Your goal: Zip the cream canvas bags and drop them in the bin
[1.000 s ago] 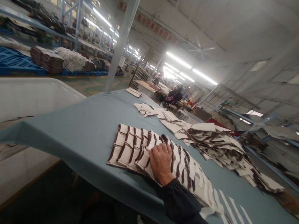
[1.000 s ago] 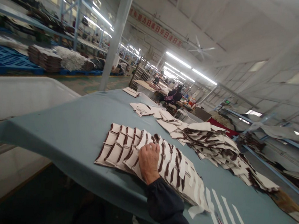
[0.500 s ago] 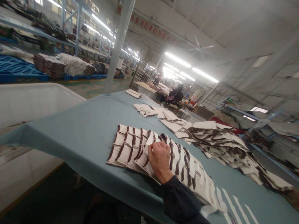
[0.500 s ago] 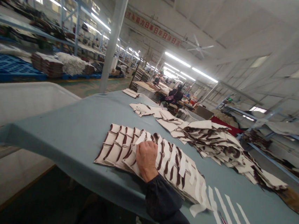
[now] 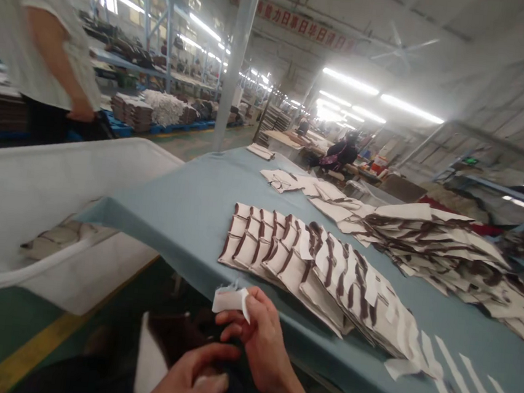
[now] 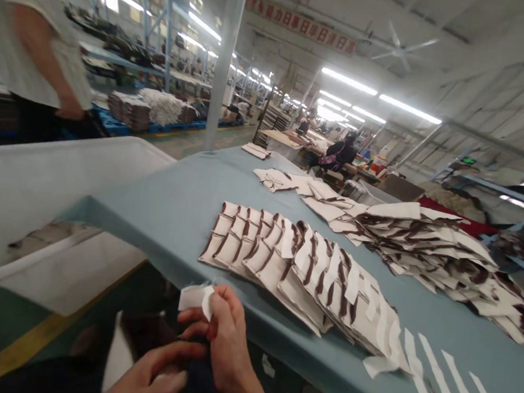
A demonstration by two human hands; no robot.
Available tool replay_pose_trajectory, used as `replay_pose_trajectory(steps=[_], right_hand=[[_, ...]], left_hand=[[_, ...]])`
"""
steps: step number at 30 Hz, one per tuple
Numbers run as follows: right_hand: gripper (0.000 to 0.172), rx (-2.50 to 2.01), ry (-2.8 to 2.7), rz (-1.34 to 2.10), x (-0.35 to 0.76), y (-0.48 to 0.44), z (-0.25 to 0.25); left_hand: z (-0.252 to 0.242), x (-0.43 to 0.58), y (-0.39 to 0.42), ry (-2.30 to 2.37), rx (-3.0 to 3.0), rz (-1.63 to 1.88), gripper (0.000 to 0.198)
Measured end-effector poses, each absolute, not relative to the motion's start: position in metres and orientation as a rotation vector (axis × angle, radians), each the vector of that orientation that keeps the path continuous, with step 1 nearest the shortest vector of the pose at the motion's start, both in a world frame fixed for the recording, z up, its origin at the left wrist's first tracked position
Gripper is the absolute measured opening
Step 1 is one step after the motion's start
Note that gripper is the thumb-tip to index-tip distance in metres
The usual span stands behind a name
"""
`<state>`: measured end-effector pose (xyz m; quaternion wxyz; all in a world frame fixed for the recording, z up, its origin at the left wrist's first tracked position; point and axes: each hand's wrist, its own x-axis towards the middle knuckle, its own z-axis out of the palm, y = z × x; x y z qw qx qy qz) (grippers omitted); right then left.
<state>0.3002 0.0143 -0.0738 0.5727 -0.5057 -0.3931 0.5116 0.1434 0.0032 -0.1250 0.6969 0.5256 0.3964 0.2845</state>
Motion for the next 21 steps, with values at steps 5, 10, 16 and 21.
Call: replay_pose_trajectory(steps=[5, 10, 16, 21], right_hand=[[0.041, -1.010, -0.601, 1.479, 0.291, -0.024, -0.058], [0.038, -1.059, -0.526, 1.580, 0.296, -0.047, -0.064], [0.049, -1.128, -0.340, 1.713, 0.274, -0.064, -0.095], [0.054, -1.291, -0.464, 1.729, 0.269, -0.075, -0.115]], left_hand=[[-0.125, 0.134, -0.015, 0.696, 0.873, 0.758, 0.082], [-0.114, 0.096, -0.040, 0.848, 0.874, 0.742, 0.084], [-0.097, 0.080, -0.043, 1.089, 1.154, 0.929, 0.060], [-0.100, 0.065, -0.048, 1.084, 1.020, 0.881, 0.068]])
